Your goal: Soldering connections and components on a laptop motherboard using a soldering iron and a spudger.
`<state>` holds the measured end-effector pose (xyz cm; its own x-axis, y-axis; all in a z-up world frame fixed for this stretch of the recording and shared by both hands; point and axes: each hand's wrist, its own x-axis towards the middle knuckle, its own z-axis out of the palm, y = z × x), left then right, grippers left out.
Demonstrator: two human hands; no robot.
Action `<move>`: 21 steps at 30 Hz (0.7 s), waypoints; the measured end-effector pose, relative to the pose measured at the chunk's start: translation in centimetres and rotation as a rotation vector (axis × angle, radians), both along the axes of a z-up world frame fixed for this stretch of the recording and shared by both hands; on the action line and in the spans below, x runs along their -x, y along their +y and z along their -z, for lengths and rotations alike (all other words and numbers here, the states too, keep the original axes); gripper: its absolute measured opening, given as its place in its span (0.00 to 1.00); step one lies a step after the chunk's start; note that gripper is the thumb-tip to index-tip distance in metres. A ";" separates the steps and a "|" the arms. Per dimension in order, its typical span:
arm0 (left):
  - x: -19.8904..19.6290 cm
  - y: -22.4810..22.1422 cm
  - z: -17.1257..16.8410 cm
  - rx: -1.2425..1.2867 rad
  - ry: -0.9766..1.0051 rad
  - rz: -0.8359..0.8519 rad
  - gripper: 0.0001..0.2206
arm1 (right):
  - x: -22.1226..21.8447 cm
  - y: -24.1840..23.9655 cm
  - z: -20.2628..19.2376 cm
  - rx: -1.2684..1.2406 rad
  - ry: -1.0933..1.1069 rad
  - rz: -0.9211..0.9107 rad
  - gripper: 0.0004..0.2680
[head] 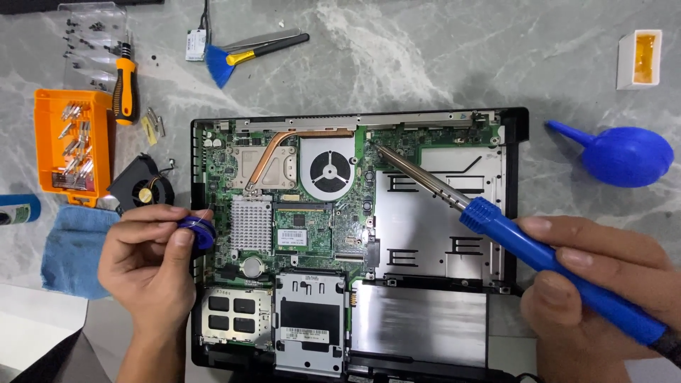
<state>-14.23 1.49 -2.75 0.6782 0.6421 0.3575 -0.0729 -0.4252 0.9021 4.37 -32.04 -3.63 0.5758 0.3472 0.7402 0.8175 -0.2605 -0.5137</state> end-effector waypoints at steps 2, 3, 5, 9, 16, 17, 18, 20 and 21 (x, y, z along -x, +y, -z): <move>0.0 0.0 0.0 0.000 -0.001 0.000 0.06 | 0.6 0.6 -0.3 -0.026 0.037 0.048 0.10; 0.0 0.0 0.1 -0.001 -0.003 -0.001 0.06 | 0.8 0.9 -0.5 -0.052 0.072 0.094 0.11; 0.0 -0.1 0.1 0.005 -0.006 -0.008 0.07 | 1.4 0.6 -1.1 -0.006 0.142 0.127 0.10; -0.1 0.0 0.2 0.010 -0.021 -0.010 0.06 | 1.1 2.4 -2.5 -0.046 0.110 0.071 0.09; 0.0 -0.1 0.1 0.020 -0.009 -0.004 0.06 | 0.5 1.8 -1.3 -0.124 0.111 -0.030 0.08; 0.0 0.0 0.0 0.017 -0.002 0.000 0.06 | 0.6 1.9 -1.3 -0.126 0.126 -0.027 0.08; 0.1 0.0 0.0 0.014 0.006 0.004 0.06 | 0.6 2.0 -1.4 -0.129 0.141 -0.023 0.09; 0.0 0.0 0.0 0.011 -0.002 0.006 0.06 | 0.5 2.1 -1.3 -0.149 0.140 -0.026 0.08; -0.1 0.0 0.0 0.010 -0.009 0.008 0.06 | 0.5 2.2 -1.2 -0.168 0.140 -0.029 0.08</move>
<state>-14.16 1.47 -2.76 0.6802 0.6399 0.3574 -0.0846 -0.4158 0.9055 3.88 -29.86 -2.42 0.6685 0.2439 0.7026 0.7411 -0.1389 -0.6569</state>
